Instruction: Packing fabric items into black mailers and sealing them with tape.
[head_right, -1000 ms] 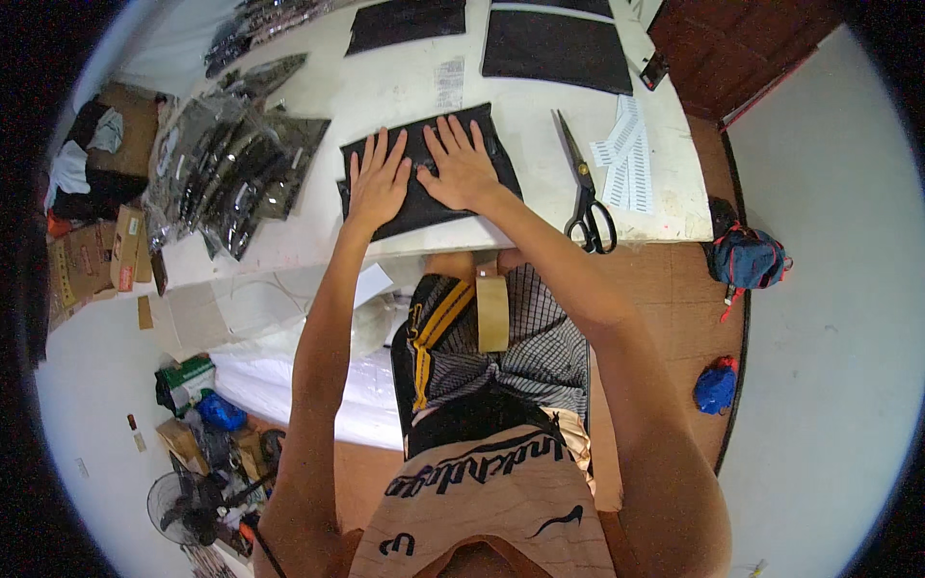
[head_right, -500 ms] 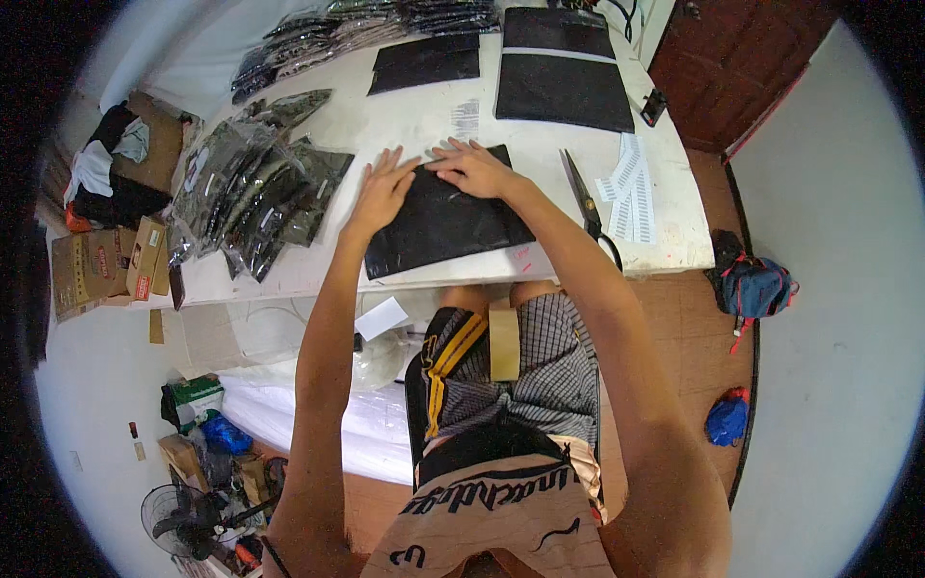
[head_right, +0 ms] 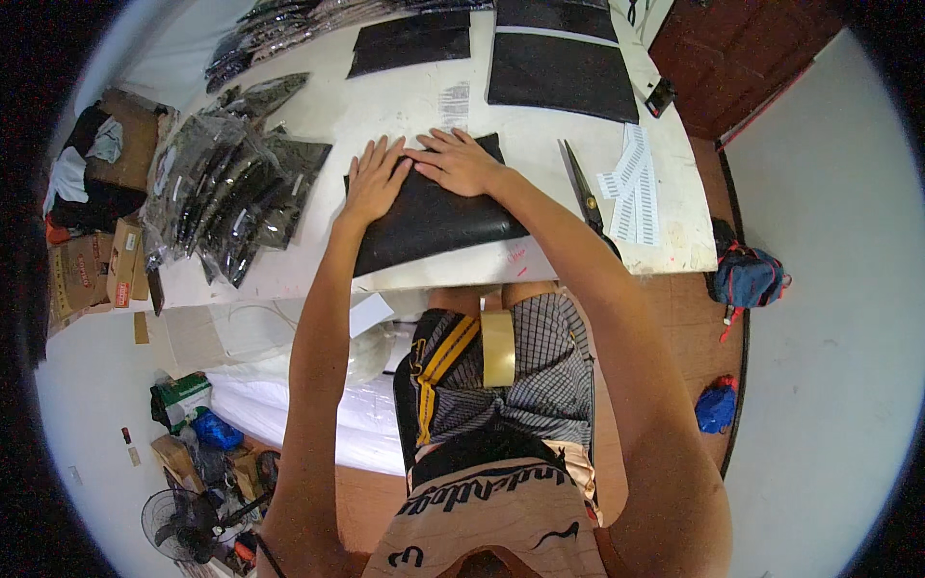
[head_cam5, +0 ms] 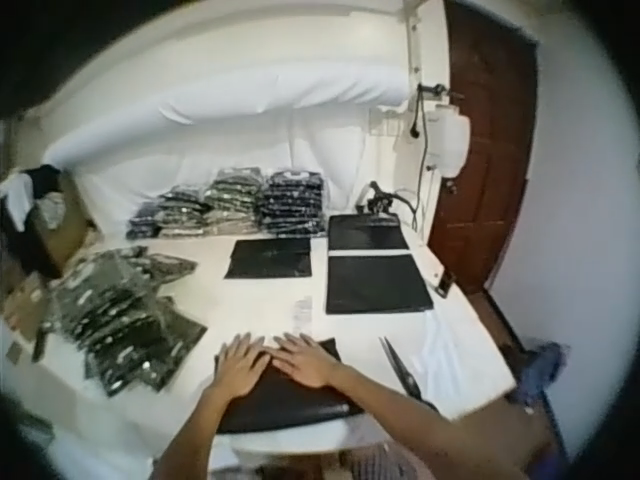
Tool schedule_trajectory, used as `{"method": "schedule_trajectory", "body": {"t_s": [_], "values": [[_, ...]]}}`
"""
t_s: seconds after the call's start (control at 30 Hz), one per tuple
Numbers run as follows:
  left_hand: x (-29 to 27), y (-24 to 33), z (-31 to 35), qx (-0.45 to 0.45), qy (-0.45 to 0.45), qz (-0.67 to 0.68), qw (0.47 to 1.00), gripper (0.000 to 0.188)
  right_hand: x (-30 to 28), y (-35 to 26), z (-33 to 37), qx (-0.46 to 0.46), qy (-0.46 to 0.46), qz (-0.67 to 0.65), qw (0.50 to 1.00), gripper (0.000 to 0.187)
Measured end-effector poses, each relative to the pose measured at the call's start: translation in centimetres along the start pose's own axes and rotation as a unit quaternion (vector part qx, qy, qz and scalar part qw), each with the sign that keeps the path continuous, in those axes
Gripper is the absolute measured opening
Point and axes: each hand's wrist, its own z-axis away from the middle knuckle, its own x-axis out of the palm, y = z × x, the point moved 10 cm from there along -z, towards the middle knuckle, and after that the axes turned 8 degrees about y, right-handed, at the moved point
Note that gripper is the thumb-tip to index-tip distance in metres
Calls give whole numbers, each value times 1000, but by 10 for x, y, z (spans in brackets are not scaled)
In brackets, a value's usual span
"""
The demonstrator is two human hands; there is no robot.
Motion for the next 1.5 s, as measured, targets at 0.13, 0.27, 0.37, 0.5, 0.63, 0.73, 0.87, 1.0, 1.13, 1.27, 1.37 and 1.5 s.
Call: {"method": "schedule_trajectory", "body": {"t_s": [0.13, 0.27, 0.37, 0.5, 0.63, 0.73, 0.87, 1.0, 1.13, 1.27, 1.37, 1.5], "values": [[-9, 0, 0, 18, 60, -13, 998, 55, -2, -2, -1, 0, 10, -3, 1000, 51], [-6, 7, -1, 7, 21, -20, 1000, 56, -2, 2, 2, 7, 1, 3, 1000, 51], [-12, 9, -5, 2, 0, -31, 1000, 56, -7, 3, -1, 9, -13, 4, 1000, 51], [-47, 19, -7, 21, 62, -19, 998, 52, -42, 3, -4, 25, 44, 4, 999, 48], [-128, 26, 30, 13, 233, 17, 972, 41, -119, -20, 26, 43, 219, -14, 975, 42], [-160, 39, 95, 11, 306, 27, 952, 37, -142, -46, 62, 57, 257, -12, 965, 42], [-132, 94, 187, -47, 307, 173, 935, 26, -154, -75, 160, 170, 325, -87, 926, 28], [-62, 107, 245, -229, 155, 347, 896, 30, -103, -82, 245, 377, 271, -212, 860, 20], [12, 106, 260, -268, -34, 430, 862, 55, -26, -62, 265, 343, 191, -306, 867, 29], [34, 127, 263, -274, -114, 533, 792, 63, 2, -51, 256, 307, 94, -303, 897, 36], [35, 142, 275, -270, -158, 537, 783, 62, 16, -48, 254, 309, 20, -329, 892, 37], [27, 147, 278, -263, -167, 531, 788, 63, 19, -50, 251, 307, -45, -367, 877, 35]]}}
